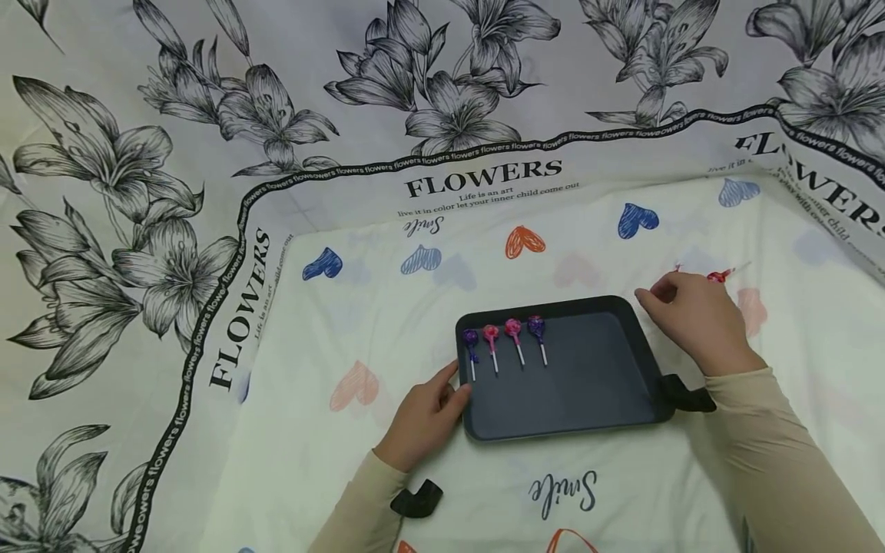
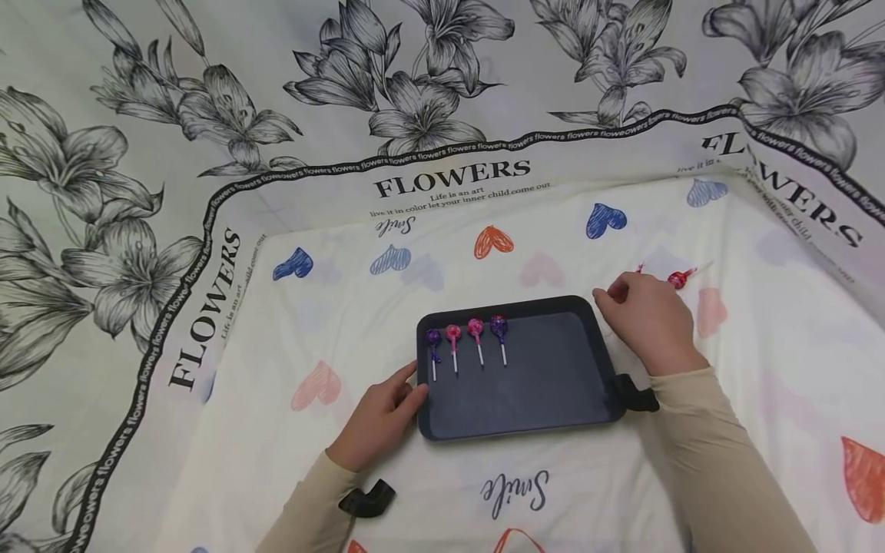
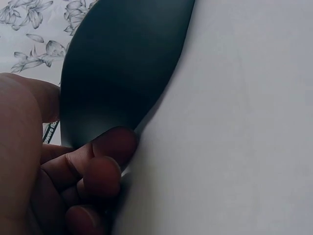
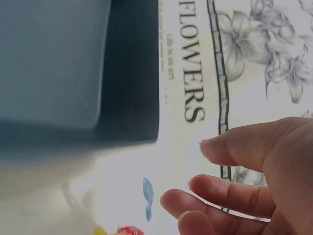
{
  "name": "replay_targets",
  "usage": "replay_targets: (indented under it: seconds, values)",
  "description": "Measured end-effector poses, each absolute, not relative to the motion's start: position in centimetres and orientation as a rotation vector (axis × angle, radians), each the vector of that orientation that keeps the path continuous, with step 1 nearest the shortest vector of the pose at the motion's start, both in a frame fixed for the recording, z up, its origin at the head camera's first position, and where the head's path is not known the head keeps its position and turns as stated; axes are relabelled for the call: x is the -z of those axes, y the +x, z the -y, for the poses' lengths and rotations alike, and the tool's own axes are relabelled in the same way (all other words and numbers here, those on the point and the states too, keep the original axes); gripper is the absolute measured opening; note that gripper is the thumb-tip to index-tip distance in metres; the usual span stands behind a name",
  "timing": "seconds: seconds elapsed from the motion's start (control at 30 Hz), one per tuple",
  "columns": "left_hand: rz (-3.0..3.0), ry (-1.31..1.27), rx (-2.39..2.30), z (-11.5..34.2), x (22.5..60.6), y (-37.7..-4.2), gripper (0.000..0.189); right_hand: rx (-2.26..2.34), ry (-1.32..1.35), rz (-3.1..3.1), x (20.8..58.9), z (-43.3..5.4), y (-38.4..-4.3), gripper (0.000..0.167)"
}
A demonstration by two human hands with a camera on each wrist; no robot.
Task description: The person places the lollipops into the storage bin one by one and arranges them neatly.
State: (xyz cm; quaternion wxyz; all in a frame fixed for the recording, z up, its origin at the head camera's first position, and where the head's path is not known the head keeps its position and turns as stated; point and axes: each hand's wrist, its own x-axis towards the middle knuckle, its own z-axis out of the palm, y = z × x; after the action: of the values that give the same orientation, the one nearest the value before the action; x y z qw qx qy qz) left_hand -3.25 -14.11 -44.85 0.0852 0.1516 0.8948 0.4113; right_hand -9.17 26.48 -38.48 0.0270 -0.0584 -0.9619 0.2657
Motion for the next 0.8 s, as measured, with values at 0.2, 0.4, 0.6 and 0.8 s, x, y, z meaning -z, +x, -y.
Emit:
replay_targets:
  seconds: [0.2,0.4,0.6,0.8]
  values:
    - [-2.671,0.449,-1.226,14.1,44.7,-3.5,0.055,-0.807,-0.257,2.969,38.9,-28.0,-9.2,0.039]
    - [-2.672,0.436,-1.221,14.1,45.0,-3.4,0.055,-0.791,-0.311,3.043,39.5,-29.3,-9.2,0.038]
    - [-2.66,0.433,-1.232,14.2,45.1,-3.2,0.055,-0.776,-0.318,3.072,40.3,-30.0,-9.4,0.035]
    - [-2.661,0.447,-1.231,14.2,44.9,-3.3,0.054,-0.757,-0.334,3.072,40.6,-30.2,-9.6,0.032]
